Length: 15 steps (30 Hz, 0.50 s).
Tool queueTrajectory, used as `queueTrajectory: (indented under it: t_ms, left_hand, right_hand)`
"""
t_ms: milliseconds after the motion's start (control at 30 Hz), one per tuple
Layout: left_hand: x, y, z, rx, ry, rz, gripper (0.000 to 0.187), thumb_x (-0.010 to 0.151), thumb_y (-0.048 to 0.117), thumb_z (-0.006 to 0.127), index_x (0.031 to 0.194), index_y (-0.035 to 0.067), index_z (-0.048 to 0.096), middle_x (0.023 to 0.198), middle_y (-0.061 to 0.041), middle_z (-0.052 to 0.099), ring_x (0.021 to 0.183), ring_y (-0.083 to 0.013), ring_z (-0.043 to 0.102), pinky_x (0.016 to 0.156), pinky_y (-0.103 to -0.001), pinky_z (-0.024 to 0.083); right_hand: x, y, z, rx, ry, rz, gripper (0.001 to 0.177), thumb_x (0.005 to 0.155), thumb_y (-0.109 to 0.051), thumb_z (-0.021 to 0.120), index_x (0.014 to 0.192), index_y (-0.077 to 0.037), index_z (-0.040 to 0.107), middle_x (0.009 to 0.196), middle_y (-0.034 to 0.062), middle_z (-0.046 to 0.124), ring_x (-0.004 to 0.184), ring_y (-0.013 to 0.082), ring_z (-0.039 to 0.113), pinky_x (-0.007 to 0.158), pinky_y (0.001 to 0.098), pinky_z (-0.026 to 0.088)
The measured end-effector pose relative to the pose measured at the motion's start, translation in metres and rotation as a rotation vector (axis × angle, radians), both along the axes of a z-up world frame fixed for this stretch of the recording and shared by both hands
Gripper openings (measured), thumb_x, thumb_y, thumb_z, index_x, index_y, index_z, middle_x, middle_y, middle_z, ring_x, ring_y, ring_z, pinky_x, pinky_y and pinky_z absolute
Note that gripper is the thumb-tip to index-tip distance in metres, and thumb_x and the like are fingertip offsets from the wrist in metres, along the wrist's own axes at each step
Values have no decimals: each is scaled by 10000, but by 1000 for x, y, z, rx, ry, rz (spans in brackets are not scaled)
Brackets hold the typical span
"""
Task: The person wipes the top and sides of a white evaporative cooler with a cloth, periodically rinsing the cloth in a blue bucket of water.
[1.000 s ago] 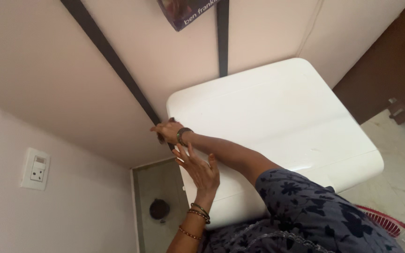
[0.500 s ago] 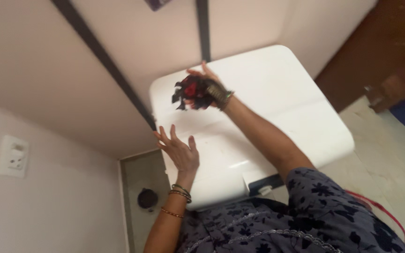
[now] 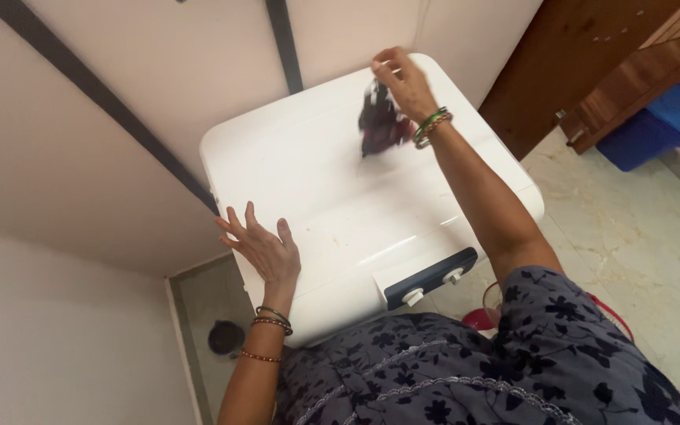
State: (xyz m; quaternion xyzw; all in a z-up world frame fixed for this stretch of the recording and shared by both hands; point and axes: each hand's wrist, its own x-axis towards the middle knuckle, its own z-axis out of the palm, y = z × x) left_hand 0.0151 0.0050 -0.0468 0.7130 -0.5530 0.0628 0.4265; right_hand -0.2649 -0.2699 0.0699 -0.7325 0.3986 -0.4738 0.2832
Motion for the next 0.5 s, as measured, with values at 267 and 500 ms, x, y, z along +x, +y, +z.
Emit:
queueTrajectory:
  t_ms: [267,500]
  left_hand:
    - [0,0,1,24,-14,8,662,1039,389,528,1540,64,243,1582,-279,181,1539,-533,-24,1194,-774,15]
    - [-1,-2,5,64,-9,2,678,1020,370,551,1537,61,240,1565,-277,182,1521,-546,-30,1185,-766,14]
  right_hand:
    - [-6,-12,-36,126,552,-229,367,984,-450,607,1146,-138,709,1142,148,717,953,290,687,877,427,547]
    - [63,62,-141,255,1105,130,811,996,-614,513,1549,-48,335,1571,292,309,1452,475,280,1177,554,336]
